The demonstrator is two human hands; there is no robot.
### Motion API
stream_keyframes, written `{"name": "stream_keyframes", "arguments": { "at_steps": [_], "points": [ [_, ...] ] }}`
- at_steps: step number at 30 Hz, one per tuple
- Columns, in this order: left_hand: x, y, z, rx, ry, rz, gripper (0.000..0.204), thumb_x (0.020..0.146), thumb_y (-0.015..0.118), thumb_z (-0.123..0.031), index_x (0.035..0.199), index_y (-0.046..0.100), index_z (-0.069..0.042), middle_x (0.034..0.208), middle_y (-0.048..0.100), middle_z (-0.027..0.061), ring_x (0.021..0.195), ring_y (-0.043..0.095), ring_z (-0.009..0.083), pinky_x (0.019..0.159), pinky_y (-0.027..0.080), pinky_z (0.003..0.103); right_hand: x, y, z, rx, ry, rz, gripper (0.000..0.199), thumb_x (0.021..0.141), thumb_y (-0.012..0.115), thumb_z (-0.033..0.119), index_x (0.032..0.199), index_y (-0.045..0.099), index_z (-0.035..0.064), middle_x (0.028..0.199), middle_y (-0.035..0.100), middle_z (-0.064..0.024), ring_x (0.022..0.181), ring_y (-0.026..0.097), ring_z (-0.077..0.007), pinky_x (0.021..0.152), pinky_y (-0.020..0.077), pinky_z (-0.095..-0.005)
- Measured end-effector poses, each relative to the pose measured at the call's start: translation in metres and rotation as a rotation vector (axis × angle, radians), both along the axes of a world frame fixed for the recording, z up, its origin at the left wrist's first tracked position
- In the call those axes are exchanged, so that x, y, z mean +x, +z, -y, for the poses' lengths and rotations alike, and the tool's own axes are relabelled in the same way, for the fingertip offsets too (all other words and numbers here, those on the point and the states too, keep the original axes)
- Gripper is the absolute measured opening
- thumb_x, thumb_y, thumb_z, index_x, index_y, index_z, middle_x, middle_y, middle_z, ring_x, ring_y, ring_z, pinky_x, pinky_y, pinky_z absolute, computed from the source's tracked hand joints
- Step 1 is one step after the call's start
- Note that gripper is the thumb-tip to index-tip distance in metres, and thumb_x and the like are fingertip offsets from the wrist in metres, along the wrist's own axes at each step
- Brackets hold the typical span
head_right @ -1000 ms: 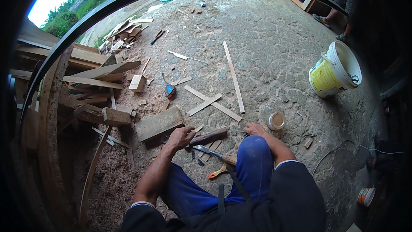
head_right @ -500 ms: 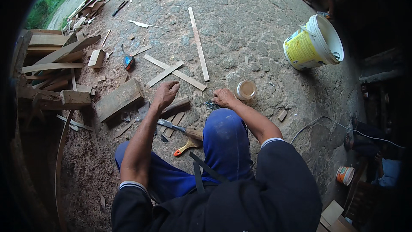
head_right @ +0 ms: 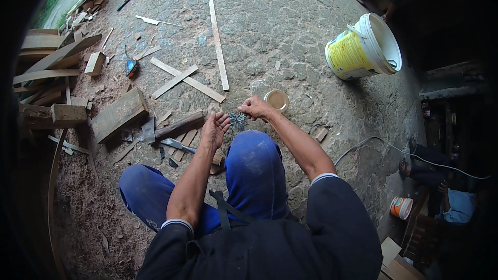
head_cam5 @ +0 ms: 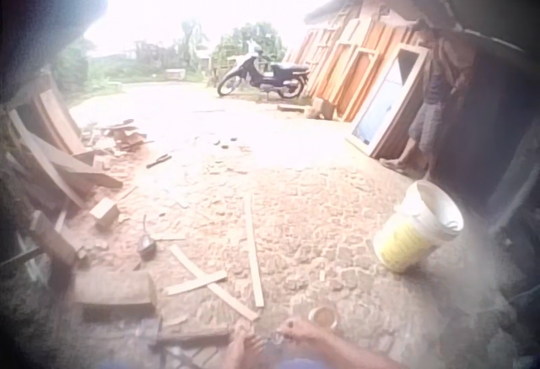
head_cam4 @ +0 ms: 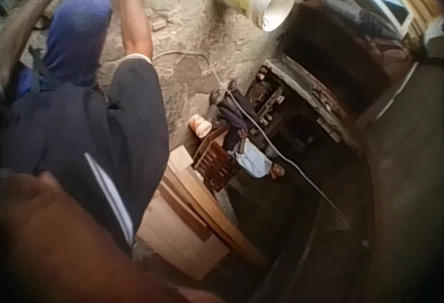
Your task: The person assembles a wooden frame by positioning planks and securing them with nails. They use a hammer to drive nails into the wood and a metal square to ensure alignment. The person kneels on the ground to reach the work area and continues hammering until the frame is secured.
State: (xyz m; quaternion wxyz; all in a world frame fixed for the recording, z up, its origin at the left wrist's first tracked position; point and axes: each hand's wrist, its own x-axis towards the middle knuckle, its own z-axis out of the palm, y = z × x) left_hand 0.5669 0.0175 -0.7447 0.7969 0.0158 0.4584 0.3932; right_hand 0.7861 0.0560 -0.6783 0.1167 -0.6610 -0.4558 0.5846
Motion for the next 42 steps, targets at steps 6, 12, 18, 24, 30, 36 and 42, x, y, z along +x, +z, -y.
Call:
{"name": "stream_keyframes", "arguments": {
  "at_steps": [6,12,18,24,30,36,42],
  "points": [
    [0.007,-0.017,-0.004,0.095,0.005,0.014,0.056,0.107,0.05,-0.048,0.132,0.058,0.0,0.121,0.069,0.0141,0.107,0.066,0.0242,0.091,0.052,0.037,0.002,-0.005,0.004,0.022,0.012,-0.077,0.034,0.095,0.075,0.035,0.081,0.067,0.0052,0.067,0.062,-0.0017,0.055,0.058,-0.0094,0.047,0.048,-0.0255],
    [0.018,0.001,-0.022,0.031,-0.043,0.082,0.061,0.106,0.041,-0.057,0.129,0.058,-0.003,0.131,0.064,0.0161,0.119,0.061,0.0297,0.102,0.047,0.046,-0.021,0.017,-0.011,0.111,0.114,-0.068,0.027,0.093,0.071,0.026,0.082,0.07,0.001,0.069,0.065,-0.0045,0.057,0.061,-0.0139,0.052,0.0526,-0.0323],
    [0.027,0.033,-0.043,0.17,0.02,0.538,0.069,0.106,0.03,-0.063,0.131,0.056,-0.004,0.127,0.064,0.0152,0.119,0.061,0.032,0.106,0.048,0.047,-0.057,0.049,-0.038,0.48,0.512,0.137,0.03,0.08,0.079,0.03,0.089,0.073,0.0021,0.08,0.072,-0.0164,0.076,0.071,-0.028,0.068,0.0541,-0.0418],
    [0.023,0.059,-0.059,0.254,0.134,0.641,0.064,0.109,0.027,-0.057,0.131,0.057,-0.006,0.128,0.064,0.0143,0.121,0.061,0.0313,0.107,0.049,0.049,-0.075,0.071,-0.047,0.71,0.54,0.194,0.03,0.075,0.075,0.024,0.093,0.068,0.001,0.089,0.072,-0.0201,0.085,0.07,-0.0375,0.075,0.0541,-0.046],
    [0.02,0.07,-0.068,0.345,0.161,0.686,0.065,0.11,0.028,-0.053,0.135,0.055,0.0,0.137,0.061,0.0195,0.127,0.058,0.0341,0.113,0.043,0.05,-0.082,0.081,-0.039,0.84,0.469,0.141,0.023,0.079,0.067,0.015,0.096,0.065,0.0002,0.093,0.069,-0.0204,0.094,0.069,-0.0371,0.081,0.0529,-0.0466],
    [0.022,0.07,-0.068,0.336,0.231,0.712,0.062,0.111,0.026,-0.047,0.137,0.054,0.002,0.139,0.059,0.0214,0.129,0.056,0.0357,0.115,0.042,0.051,-0.081,0.091,-0.024,0.764,0.239,0.036,0.024,0.085,0.067,0.016,0.103,0.061,0.0016,0.097,0.069,-0.0195,0.096,0.069,-0.038,0.082,0.0527,-0.0476],
    [0.029,0.083,-0.065,0.312,0.325,0.611,0.064,0.111,0.024,-0.05,0.138,0.053,0.001,0.137,0.06,0.0195,0.127,0.057,0.0348,0.114,0.043,0.05,-0.078,0.095,-0.021,0.779,0.372,0.203,0.024,0.083,0.067,0.017,0.1,0.061,0.0016,0.098,0.068,-0.0216,0.096,0.068,-0.0412,0.084,0.0533,-0.0506]
  ]
}}
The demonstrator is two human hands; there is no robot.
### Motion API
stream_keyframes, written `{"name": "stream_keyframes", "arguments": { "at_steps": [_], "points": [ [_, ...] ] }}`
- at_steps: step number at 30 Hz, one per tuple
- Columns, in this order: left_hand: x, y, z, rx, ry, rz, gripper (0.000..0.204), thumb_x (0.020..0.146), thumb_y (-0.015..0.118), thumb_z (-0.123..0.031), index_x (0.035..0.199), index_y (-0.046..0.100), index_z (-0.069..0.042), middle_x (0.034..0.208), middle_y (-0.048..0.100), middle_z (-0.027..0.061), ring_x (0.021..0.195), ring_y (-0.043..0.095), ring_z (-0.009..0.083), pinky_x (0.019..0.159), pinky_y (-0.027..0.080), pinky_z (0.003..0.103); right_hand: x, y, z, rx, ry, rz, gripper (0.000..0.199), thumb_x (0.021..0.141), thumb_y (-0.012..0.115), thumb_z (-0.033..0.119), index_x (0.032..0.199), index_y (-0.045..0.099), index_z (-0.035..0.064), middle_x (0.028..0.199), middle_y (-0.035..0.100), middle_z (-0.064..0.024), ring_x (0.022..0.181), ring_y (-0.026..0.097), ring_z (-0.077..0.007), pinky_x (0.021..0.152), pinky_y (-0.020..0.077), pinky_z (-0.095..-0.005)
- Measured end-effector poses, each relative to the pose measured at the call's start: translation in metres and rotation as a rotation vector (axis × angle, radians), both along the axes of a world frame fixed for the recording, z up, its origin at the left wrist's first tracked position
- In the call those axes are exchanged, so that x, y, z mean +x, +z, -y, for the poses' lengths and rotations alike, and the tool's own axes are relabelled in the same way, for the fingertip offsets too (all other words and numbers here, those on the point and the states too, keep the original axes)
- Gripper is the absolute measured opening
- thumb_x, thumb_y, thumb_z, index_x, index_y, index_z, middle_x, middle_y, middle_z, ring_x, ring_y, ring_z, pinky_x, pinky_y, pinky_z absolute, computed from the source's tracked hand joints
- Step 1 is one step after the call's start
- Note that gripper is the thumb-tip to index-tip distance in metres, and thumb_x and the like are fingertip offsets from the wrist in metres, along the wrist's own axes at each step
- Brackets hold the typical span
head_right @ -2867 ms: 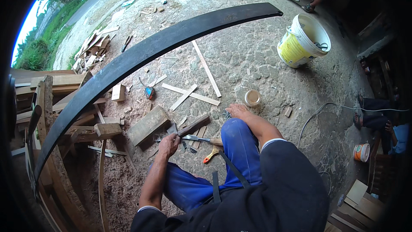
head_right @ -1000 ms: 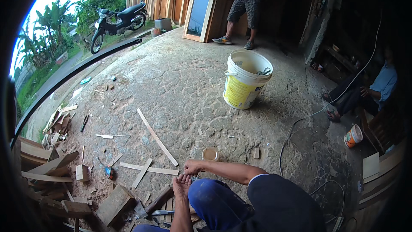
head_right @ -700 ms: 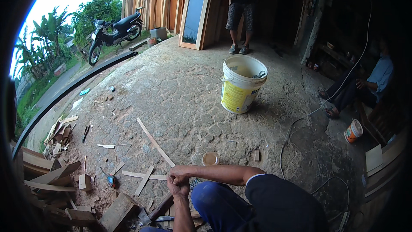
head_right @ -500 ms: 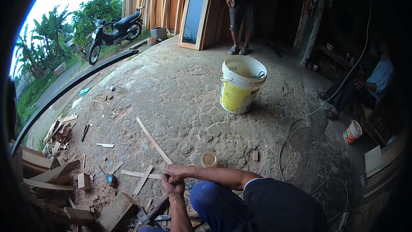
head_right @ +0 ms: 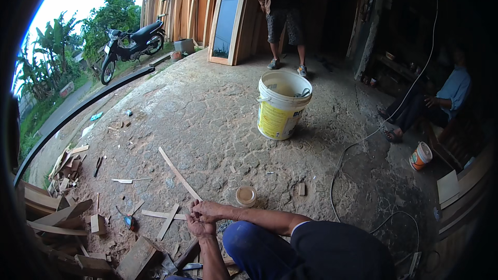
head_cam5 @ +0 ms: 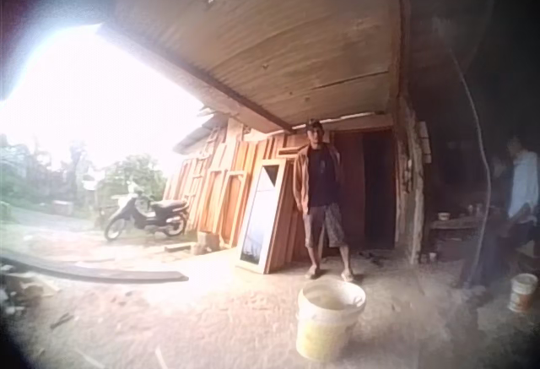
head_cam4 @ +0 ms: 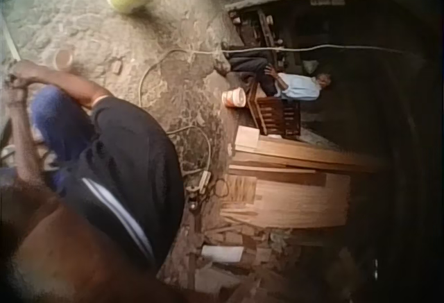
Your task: The person assembles a wooden frame by positioning planks and securing them with nails. They use a hammer to drive nails into the wood and a metal square to ensure alignment. The person kneels on the ground to reach the work area and continues hammering until the frame is secured.
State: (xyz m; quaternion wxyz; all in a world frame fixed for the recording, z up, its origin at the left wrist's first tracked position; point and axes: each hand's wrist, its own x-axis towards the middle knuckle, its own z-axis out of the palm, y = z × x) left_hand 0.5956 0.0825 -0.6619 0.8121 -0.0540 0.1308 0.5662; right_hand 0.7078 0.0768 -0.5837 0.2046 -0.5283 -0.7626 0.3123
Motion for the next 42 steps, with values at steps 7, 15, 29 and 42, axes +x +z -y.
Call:
{"name": "stream_keyframes", "arguments": {
  "at_steps": [7,15,29,42],
  "points": [
    [0.003,0.012,0.004,0.024,0.006,-0.069,0.066,0.11,0.024,-0.054,0.138,0.053,-0.001,0.133,0.063,0.0186,0.123,0.059,0.035,0.113,0.044,0.05,-0.005,-0.006,-0.001,0.059,0.005,0.136,0.024,0.075,0.065,0.015,0.095,0.062,0.0017,0.095,0.068,-0.0221,0.094,0.067,-0.0421,0.086,0.0526,-0.0525],
    [0.0,0.015,0.003,0.165,-0.019,0.127,0.083,0.106,0.018,-0.065,0.14,0.051,0.003,0.142,0.058,0.0216,0.129,0.055,0.0378,0.116,0.04,0.053,-0.001,0.018,0.008,-0.02,-0.156,-0.05,0.032,0.09,0.072,0.031,0.096,0.063,0.0014,0.097,0.07,-0.0235,0.097,0.069,-0.0412,0.085,0.055,-0.0471],
    [-0.009,0.044,0.012,0.209,-0.051,0.428,0.106,0.096,0.021,-0.082,0.156,0.032,0.005,0.163,0.034,0.0229,0.149,0.037,0.0388,0.12,0.035,0.054,0.009,0.043,0.015,-0.22,-0.254,-0.381,0.019,0.086,0.076,0.015,0.096,0.068,0.0011,0.09,0.071,-0.0089,0.085,0.069,-0.0177,0.077,0.0567,-0.0337],
    [-0.009,0.034,0.013,0.276,-0.109,0.531,0.114,0.09,0.014,-0.089,0.16,0.028,0.001,0.165,0.033,0.0191,0.142,0.044,0.0379,0.11,0.042,0.052,0.013,0.045,0.015,-0.367,-0.28,-0.446,0.012,0.094,0.066,0.006,0.103,0.07,-0.002,0.098,0.07,-0.0097,0.088,0.07,-0.0157,0.075,0.0584,-0.0308]
  ]
}}
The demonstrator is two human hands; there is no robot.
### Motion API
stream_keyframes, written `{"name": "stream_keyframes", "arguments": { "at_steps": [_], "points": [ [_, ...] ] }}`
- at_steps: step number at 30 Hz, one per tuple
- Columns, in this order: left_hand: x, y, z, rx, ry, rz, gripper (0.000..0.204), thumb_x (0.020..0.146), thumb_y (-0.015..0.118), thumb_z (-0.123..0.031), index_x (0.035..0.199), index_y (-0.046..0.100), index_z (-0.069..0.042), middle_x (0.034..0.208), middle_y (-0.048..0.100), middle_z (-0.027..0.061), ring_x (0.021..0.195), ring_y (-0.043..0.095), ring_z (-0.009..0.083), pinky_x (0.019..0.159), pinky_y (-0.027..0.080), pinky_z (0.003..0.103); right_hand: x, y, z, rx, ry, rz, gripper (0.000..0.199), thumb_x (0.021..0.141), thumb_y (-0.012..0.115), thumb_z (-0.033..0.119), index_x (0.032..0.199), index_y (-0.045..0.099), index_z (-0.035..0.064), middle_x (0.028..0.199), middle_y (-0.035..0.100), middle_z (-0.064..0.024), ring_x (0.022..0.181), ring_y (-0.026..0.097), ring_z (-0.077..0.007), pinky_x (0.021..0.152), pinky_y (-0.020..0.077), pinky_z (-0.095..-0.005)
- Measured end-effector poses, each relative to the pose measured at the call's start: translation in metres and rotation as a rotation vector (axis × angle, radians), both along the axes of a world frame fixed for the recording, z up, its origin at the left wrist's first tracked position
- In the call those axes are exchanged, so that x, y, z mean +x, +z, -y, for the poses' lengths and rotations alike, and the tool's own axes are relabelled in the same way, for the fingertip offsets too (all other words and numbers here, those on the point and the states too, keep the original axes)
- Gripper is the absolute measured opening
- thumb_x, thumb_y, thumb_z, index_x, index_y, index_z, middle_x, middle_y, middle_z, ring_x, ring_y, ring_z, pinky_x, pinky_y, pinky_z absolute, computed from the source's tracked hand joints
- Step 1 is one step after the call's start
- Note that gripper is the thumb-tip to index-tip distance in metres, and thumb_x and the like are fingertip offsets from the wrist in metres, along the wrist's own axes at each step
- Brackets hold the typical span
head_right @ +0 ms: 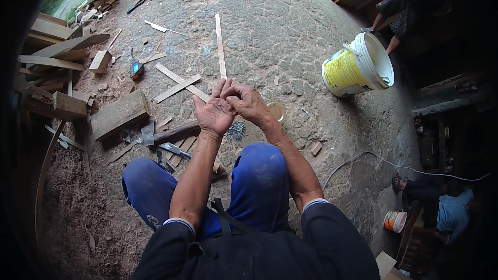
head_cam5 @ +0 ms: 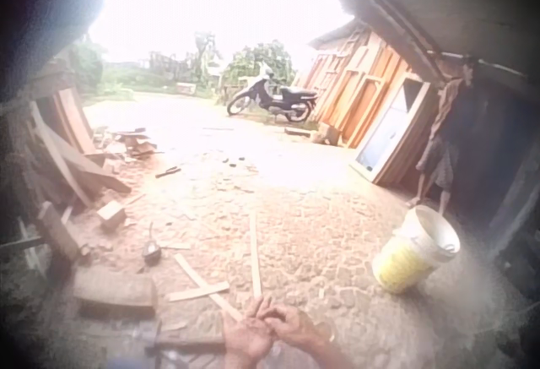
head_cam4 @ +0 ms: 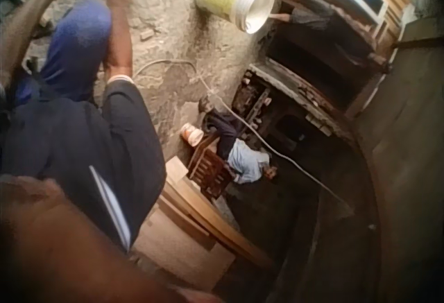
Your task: The person assembles a wooden frame by positioning planks and securing them with nails. They use a hammer to drive nails into the wood and a metal square to ensure alignment. The person kneels on the ground to reach the work area and continues hammering until the frame is secured.
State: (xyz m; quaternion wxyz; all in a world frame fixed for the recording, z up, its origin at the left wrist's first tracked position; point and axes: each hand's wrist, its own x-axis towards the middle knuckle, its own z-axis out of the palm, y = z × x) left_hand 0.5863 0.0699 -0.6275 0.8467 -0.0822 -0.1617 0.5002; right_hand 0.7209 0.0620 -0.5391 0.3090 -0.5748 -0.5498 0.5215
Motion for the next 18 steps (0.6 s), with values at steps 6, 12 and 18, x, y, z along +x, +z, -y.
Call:
{"name": "stream_keyframes", "arguments": {
  "at_steps": [6,12,18],
  "points": [
    [-0.001,-0.011,0.0,0.064,-0.007,-0.03,0.117,0.087,0.015,-0.092,0.162,0.024,-0.002,0.167,0.031,0.0148,0.141,0.044,0.0397,0.111,0.037,0.058,0.0,-0.001,0.002,-0.039,-0.024,-0.234,0.025,0.095,0.06,0.001,0.12,0.061,-0.0046,0.107,0.068,-0.0112,0.087,0.07,-0.0164,0.075,0.061,-0.0293],
    [-0.003,-0.013,-0.001,0.083,0.008,-0.057,0.118,0.087,0.013,-0.092,0.161,0.025,-0.002,0.165,0.033,0.0168,0.139,0.045,0.0393,0.109,0.04,0.055,0.0,0.001,0.003,-0.059,-0.043,-0.28,0.026,0.094,0.059,0.0,0.119,0.062,-0.0042,0.106,0.068,-0.0108,0.088,0.07,-0.0172,0.076,0.0615,-0.0302],
    [-0.008,-0.01,-0.001,-0.187,0.085,-0.25,0.114,0.09,0.015,-0.089,0.159,0.029,0.001,0.165,0.033,0.0203,0.15,0.034,0.0373,0.118,0.031,0.056,0.01,-0.018,0.003,-0.182,-0.09,-0.48,0.022,0.094,0.063,0.002,0.116,0.067,-0.0013,0.102,0.069,-0.0093,0.087,0.071,-0.0154,0.076,0.0616,-0.0291]
  ]
}}
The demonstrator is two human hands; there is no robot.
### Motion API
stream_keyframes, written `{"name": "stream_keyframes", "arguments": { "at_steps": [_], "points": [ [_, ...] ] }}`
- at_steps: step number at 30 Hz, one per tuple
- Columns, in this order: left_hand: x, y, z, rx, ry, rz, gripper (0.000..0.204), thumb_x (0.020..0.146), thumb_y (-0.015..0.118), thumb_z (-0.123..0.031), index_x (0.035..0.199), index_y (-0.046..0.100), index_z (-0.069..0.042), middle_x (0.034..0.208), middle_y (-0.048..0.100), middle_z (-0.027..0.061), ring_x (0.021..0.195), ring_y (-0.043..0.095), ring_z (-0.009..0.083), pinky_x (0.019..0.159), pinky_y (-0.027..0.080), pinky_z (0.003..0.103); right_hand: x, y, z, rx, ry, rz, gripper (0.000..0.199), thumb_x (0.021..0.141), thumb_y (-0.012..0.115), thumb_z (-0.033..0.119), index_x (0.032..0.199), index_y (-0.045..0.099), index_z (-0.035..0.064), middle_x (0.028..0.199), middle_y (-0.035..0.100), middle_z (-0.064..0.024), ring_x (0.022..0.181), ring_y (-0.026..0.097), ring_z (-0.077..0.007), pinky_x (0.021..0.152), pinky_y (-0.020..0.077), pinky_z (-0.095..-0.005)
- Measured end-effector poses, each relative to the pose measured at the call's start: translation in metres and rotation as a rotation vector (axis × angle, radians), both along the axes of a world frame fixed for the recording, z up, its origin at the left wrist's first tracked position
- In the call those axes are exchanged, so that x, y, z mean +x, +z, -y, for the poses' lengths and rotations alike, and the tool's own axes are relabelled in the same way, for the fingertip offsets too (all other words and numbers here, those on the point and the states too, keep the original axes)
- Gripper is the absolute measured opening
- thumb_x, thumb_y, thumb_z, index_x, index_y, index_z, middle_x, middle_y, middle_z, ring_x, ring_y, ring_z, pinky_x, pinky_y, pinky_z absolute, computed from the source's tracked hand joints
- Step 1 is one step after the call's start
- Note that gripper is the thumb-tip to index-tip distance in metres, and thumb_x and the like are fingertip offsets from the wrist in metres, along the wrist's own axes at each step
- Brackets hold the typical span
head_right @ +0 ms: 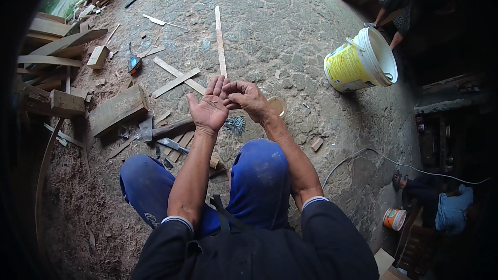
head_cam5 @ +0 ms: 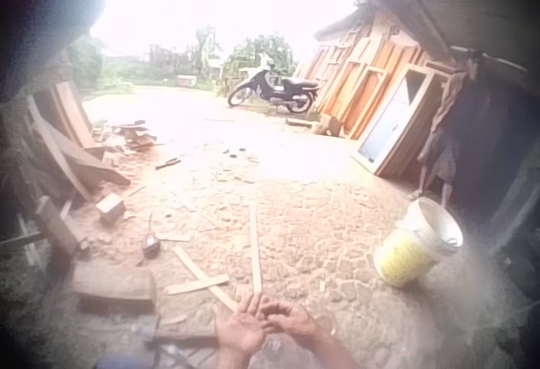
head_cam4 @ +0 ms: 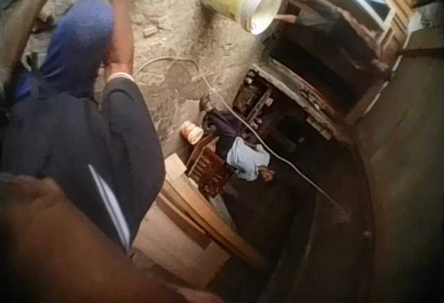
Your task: The person assembles a wooden frame by positioning planks and securing them with nails. They use a hammer to drive nails into the wood and a metal square to ensure alignment. The person kneels on the ground to reach the work area and continues hammering until the frame is secured.
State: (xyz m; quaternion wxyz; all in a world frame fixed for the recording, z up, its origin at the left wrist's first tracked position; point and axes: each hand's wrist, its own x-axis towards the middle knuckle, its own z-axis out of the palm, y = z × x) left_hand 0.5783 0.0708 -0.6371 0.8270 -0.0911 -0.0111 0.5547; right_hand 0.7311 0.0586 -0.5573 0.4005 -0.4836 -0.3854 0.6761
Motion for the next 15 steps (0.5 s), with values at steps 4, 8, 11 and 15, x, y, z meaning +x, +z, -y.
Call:
{"name": "stream_keyframes", "arguments": {
  "at_steps": [4,8,11,15],
  "points": [
    [-0.008,-0.002,0.0,-0.047,0.059,-0.031,0.112,0.092,0.02,-0.087,0.158,0.028,0.003,0.167,0.028,0.0204,0.156,0.023,0.0347,0.127,0.017,0.053,0.012,-0.044,-0.001,0.033,-0.004,0.161,0.025,0.096,0.068,0.007,0.119,0.066,0.0001,0.1,0.07,-0.0087,0.085,0.071,-0.0141,0.076,0.0619,-0.0287],
    [-0.017,-0.005,-0.002,-0.04,0.075,-0.025,0.114,0.09,0.024,-0.088,0.159,0.027,0.003,0.168,0.027,0.0185,0.156,0.023,0.032,0.127,0.016,0.051,0.01,-0.117,0.015,0.096,0.175,0.843,0.02,0.09,0.062,0.007,0.106,0.074,0.0046,0.092,0.073,-0.0146,0.083,0.073,-0.026,0.079,0.0596,-0.0377],
    [-0.022,-0.008,-0.003,-0.024,0.09,-0.019,0.115,0.09,0.026,-0.089,0.159,0.026,0.002,0.169,0.026,0.0174,0.157,0.022,0.031,0.127,0.014,0.051,0.009,-0.16,0.033,0.502,0.309,1.123,0.02,0.087,0.061,0.009,0.101,0.076,0.0074,0.095,0.071,-0.0181,0.092,0.071,-0.0349,0.086,0.0573,-0.0436],
    [-0.027,-0.01,-0.004,-0.058,0.113,-0.027,0.114,0.09,0.025,-0.088,0.159,0.027,0.002,0.169,0.024,0.0173,0.157,0.021,0.0315,0.128,0.013,0.051,0.012,-0.172,0.05,0.534,0.267,1.198,0.024,0.09,0.069,0.018,0.112,0.072,0.0088,0.106,0.067,-0.0156,0.102,0.067,-0.0359,0.089,0.0552,-0.0454]
  ]
}}
